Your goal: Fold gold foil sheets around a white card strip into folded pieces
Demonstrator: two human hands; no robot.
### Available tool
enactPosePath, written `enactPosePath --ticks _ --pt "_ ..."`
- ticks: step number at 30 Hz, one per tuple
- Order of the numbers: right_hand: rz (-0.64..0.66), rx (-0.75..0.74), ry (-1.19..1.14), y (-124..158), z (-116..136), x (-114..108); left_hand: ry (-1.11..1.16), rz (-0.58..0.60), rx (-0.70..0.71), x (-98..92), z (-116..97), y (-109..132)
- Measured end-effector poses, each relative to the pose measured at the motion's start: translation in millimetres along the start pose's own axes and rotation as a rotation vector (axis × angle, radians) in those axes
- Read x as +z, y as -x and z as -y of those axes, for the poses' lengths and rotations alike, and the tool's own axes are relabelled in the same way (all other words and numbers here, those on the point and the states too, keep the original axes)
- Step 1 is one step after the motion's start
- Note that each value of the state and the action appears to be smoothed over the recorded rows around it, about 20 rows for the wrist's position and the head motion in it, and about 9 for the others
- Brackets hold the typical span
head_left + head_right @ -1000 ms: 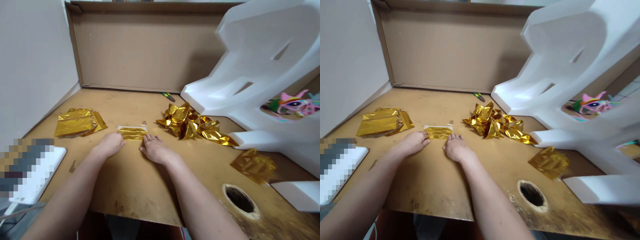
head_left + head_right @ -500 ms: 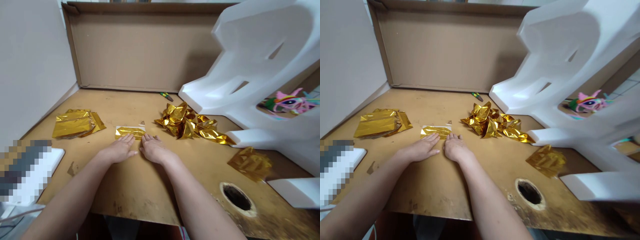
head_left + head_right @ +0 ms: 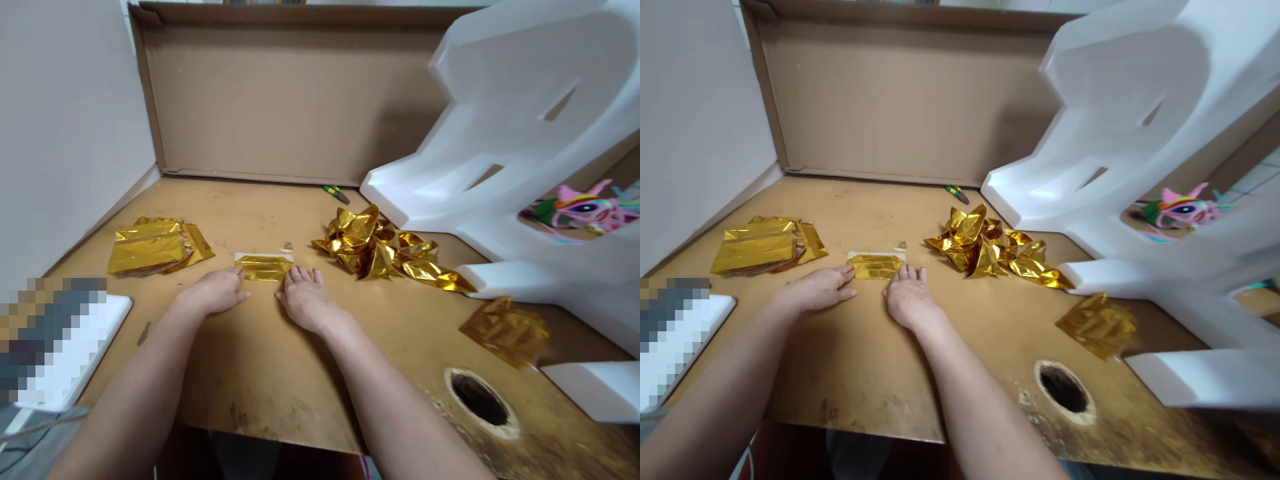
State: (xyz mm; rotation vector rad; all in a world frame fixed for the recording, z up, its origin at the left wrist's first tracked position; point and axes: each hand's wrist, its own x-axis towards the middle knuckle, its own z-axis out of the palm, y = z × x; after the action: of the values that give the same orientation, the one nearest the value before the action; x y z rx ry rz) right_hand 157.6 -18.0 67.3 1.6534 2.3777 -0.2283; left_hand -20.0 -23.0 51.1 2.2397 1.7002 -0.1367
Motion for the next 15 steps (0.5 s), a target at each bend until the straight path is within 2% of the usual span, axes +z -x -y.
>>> enactPosePath --ticks 2,5,7,11,15 --pt "-0.042 -0.066 -0.042 -2 10 6 -0.015 -0.008 0.008 0.3 0 -1" --pt "-0.061 -0.286 -0.154 -6 24 18 -0.020 -0.023 0.017 1.8 0 -2" --pt "-0.048 -0.355 -0.197 -8 30 24 -0.015 -0.043 0.034 3.3 1 -2" --pt "0.010 -0.331 -0.182 -7 23 21 -0.026 -0.062 0.027 5.7 4 -4" --pt "0.078 -0.160 -0.114 -2 1 2 -0.016 -0.075 0.030 6.1 6 -4"
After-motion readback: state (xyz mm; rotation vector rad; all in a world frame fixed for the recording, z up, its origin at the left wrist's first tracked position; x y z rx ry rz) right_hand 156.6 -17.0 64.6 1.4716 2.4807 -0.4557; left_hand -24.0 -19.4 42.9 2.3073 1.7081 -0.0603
